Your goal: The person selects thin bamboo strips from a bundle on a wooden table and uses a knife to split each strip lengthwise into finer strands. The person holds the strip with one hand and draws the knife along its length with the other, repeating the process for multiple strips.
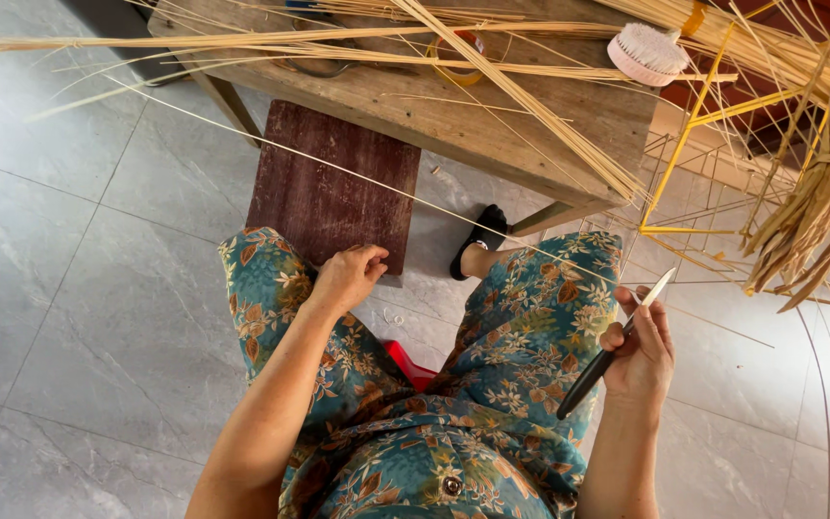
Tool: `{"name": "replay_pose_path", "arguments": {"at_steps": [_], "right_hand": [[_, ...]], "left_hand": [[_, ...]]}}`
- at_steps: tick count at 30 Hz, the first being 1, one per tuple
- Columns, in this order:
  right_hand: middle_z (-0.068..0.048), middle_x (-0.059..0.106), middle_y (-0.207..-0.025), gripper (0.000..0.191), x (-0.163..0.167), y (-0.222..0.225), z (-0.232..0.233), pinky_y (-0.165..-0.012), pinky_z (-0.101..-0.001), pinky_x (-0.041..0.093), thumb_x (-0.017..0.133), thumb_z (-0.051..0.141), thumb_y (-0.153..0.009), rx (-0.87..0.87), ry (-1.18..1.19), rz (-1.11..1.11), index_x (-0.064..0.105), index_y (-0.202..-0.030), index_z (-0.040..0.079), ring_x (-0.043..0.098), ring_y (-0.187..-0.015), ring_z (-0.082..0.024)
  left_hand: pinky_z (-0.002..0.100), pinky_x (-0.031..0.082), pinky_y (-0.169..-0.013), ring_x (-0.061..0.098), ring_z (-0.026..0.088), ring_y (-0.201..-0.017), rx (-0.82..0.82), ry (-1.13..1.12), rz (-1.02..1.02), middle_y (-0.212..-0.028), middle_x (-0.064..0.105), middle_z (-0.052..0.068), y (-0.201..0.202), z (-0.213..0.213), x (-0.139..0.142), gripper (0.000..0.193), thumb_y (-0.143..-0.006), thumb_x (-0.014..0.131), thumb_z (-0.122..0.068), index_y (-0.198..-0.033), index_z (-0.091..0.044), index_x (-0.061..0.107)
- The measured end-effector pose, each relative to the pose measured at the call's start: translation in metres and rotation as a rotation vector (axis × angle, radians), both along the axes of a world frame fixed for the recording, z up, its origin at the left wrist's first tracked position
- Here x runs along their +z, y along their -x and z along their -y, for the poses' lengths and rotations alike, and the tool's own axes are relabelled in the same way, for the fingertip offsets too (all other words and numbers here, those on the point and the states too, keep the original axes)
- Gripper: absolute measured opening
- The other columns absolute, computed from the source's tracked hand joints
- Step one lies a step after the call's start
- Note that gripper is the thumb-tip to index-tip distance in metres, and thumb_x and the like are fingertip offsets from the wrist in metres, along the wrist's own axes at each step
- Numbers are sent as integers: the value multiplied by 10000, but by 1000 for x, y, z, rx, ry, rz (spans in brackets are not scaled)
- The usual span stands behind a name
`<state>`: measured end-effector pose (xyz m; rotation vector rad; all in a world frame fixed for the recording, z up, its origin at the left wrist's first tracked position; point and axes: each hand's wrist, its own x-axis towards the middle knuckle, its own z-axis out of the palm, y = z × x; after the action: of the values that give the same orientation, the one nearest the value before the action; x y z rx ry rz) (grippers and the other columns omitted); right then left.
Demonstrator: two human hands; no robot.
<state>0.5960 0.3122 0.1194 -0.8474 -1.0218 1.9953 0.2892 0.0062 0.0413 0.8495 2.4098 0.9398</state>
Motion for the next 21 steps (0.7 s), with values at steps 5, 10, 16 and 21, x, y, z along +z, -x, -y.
{"name": "replay_pose_path", "arguments": {"at_steps": [5, 10, 16, 21], "right_hand": [[-160, 714, -1173, 202, -13, 9, 0, -538, -236, 469, 607, 116, -1065, -49, 16, 15, 617, -1264, 83, 587, -617, -136], [-145, 720, -1179, 249, -27, -6, -21, -536, -244, 487, 602, 120, -1050, -140, 7, -8, 608, -1298, 102, 608, -614, -141], [-149, 728, -1144, 254, -33, -23, -44, -517, -244, 468, 586, 138, -1054, -217, 8, -1, 605, -1305, 102, 601, -600, -128], [-116, 730, -1135, 229, -39, -20, -51, -524, -237, 467, 586, 169, -1046, -223, 144, 24, 590, -1269, 114, 577, -602, -120]], "left_hand": [[413, 579, -805, 743, 277, -930, 29, -45, -2, -1054, 764, 95, 1, -4, -2, 221, -932, 692, -207, -1135, -119, 701], [411, 587, -772, 751, 276, -893, -6, -5, -22, -991, 766, 94, -4, -5, -8, 223, -927, 701, -213, -1135, -132, 709], [416, 586, -752, 750, 286, -892, -12, -41, -20, -993, 765, 96, -9, -14, -3, 242, -906, 714, -216, -1134, -137, 721], [417, 579, -776, 749, 284, -898, -24, 19, 20, -1012, 768, 90, -11, -16, -5, 252, -914, 706, -230, -1149, -142, 721]]}}
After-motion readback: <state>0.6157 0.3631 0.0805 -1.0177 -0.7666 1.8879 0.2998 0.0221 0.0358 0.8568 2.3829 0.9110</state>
